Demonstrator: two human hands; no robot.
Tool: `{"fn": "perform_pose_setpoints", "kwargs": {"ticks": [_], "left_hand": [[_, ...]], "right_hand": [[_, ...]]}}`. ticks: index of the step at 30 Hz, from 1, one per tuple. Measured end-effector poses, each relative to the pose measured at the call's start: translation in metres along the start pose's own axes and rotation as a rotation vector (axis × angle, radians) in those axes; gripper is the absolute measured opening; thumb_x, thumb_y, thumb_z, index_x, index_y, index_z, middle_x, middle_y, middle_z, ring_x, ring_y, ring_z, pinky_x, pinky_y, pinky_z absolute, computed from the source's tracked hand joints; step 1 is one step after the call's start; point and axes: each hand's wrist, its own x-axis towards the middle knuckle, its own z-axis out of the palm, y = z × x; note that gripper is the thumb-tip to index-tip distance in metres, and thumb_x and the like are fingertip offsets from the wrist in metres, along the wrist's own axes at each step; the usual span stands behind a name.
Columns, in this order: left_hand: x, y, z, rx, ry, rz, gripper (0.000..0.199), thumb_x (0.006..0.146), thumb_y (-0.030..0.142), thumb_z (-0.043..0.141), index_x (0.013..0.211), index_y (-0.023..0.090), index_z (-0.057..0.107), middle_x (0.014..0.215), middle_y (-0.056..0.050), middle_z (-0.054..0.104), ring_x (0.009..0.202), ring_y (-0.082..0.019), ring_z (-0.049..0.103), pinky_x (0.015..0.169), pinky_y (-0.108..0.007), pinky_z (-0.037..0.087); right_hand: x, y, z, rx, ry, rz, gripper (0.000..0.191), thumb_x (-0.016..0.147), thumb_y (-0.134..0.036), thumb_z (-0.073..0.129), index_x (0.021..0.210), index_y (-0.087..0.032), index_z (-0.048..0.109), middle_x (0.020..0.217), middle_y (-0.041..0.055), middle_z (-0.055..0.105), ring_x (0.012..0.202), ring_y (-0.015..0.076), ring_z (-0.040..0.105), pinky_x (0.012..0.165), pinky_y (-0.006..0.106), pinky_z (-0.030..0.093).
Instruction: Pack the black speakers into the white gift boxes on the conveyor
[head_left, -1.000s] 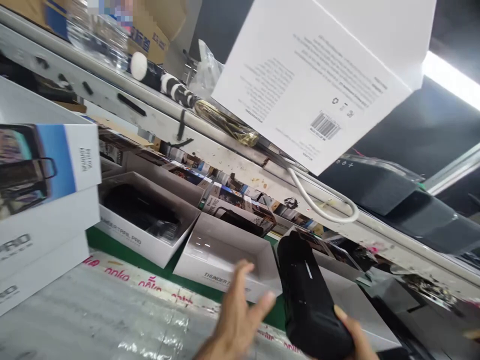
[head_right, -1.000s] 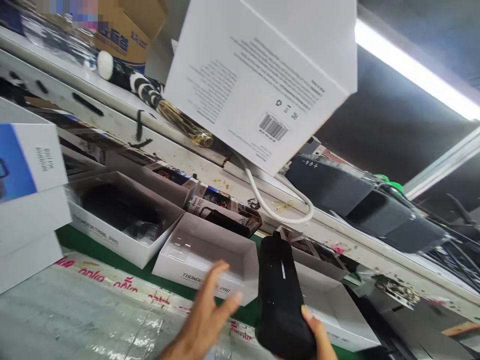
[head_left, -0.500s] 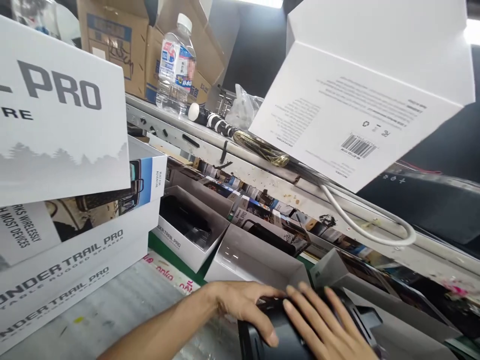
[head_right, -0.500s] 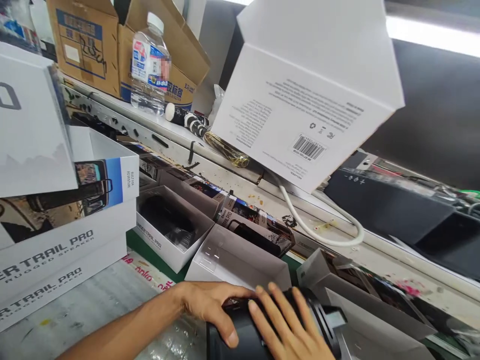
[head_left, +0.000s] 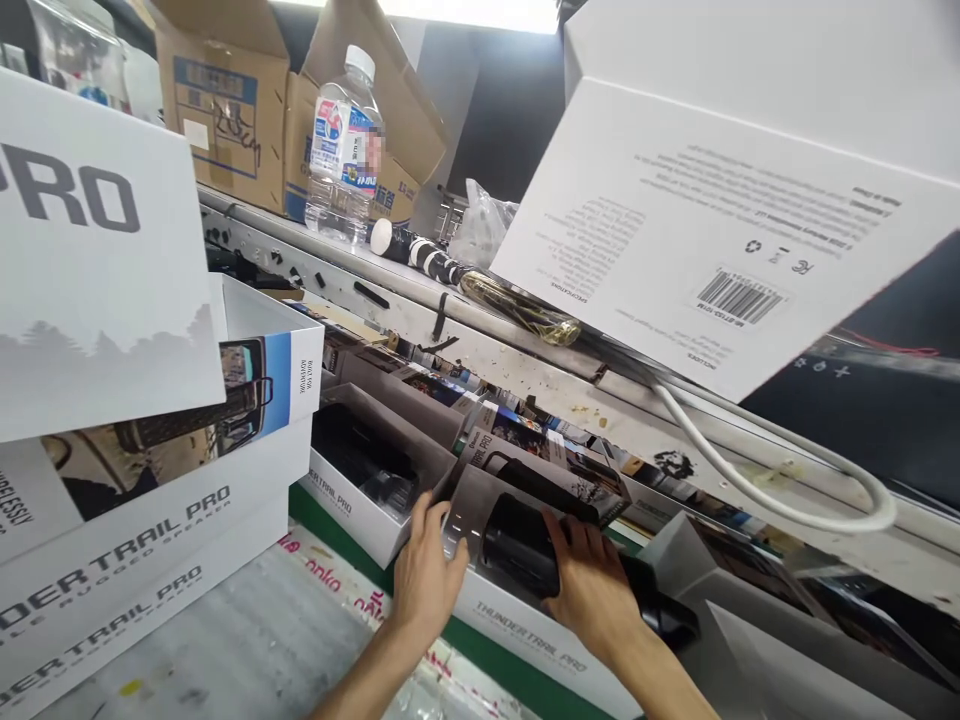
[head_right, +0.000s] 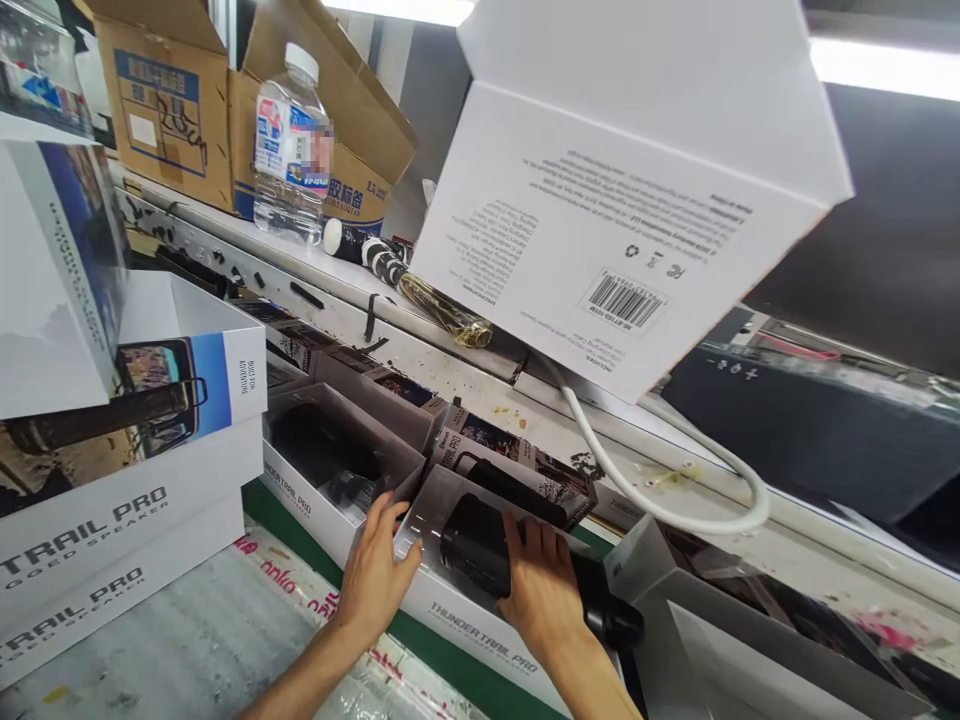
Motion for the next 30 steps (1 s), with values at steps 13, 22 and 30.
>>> {"fn": "perform_pose_setpoints", "kwargs": {"ticks": [13,22,30], "left_hand": [[0.025,0.001,0.009,-0.382,-0.357,0.032,0.061,0.08,0.008,0.051,0.138,0.024,0.059,0.145,-0.006,0.061,0.134,-0.024,0.057,0.115,-0.042,0.047],[0.029,-0.006,0.011,-0.425,-0.516,-0.032,0.065,0.082,0.011,0.047,0.143,0.029,0.055,0.155,-0.001,0.049,0.14,-0.026,0.049,0.091,-0.029,0.057],[0.028,-0.007,0.006,-0.445,-0.462,-0.07,0.064,0.082,0.012,0.046,0.144,0.026,0.053,0.156,-0.004,0.048,0.145,-0.025,0.044,0.118,-0.04,0.039]], "right_hand": [[0.032,0.006,0.053,0.295,-0.254,0.013,0.116,0.052,-0.016,0.085,0.157,-0.021,0.035,0.158,0.0116,0.04,0.145,0.0346,0.033,0.124,0.049,0.024],[0.04,0.01,0.071,0.369,-0.345,-0.001,0.12,0.057,-0.024,0.084,0.161,-0.02,0.025,0.165,0.0108,0.027,0.152,0.0325,0.021,0.126,0.044,0.019],[0.042,0.005,0.059,0.373,-0.365,-0.02,0.119,0.061,-0.025,0.082,0.162,-0.02,0.019,0.167,0.0105,0.024,0.154,0.0304,0.02,0.127,0.047,0.015]]}}
